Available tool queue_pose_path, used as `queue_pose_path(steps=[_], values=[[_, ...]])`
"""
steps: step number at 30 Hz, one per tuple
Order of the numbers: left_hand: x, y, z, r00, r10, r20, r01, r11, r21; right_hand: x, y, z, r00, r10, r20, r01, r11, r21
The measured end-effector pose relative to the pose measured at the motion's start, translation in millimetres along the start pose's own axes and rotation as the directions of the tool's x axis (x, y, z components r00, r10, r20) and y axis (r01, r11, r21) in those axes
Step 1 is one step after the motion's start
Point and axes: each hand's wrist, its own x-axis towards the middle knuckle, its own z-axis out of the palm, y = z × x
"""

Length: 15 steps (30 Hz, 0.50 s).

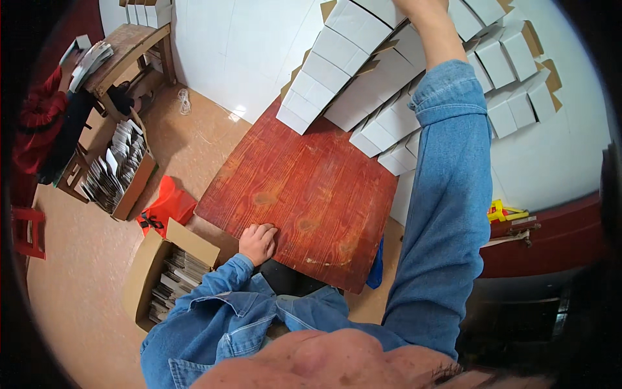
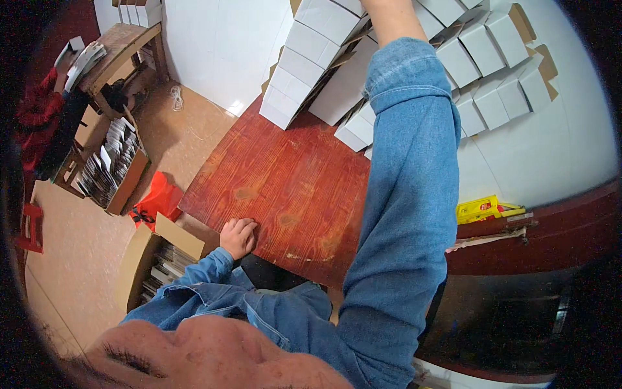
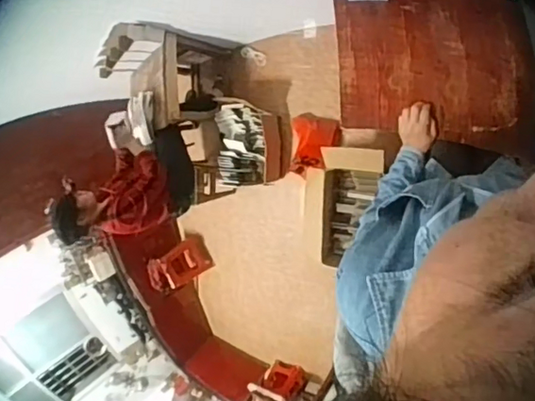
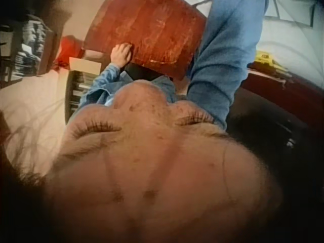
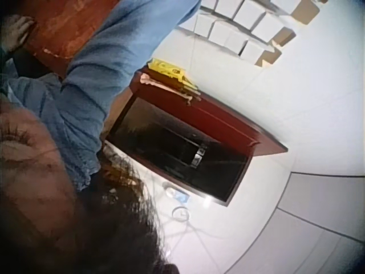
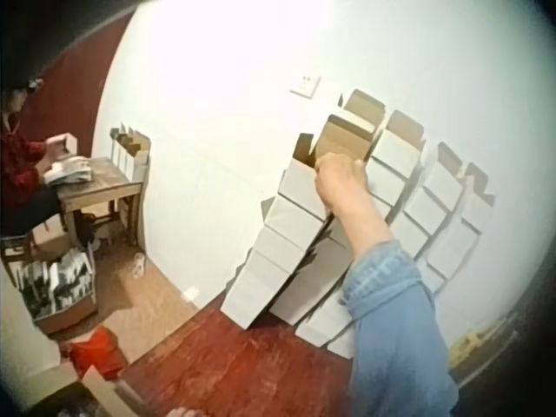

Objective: The person folds flat cardboard cutouts into inserts, places them inside white cardboard boxes, closes the box flaps, and stacks the assembled boxes.

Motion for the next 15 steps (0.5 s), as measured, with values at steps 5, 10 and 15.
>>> queue_pose_path(steps=[5,10,15], values=[[-5,2,1,1.000,-0.020,0.001,0.020,1.000,0.011,6,0,25,0.998,-0.036,-0.060,0.035,0.999,-0.010],[-1,-2,1,1.000,0.013,-0.018,-0.013,1.000,0.013,12,15,33,0.997,0.078,-0.016,-0.079,0.994,-0.073],[-4,1,2,1.000,-0.015,-0.024,0.016,1.000,0.022,6,1,32,0.999,0.037,0.007,-0.036,0.994,-0.102]])
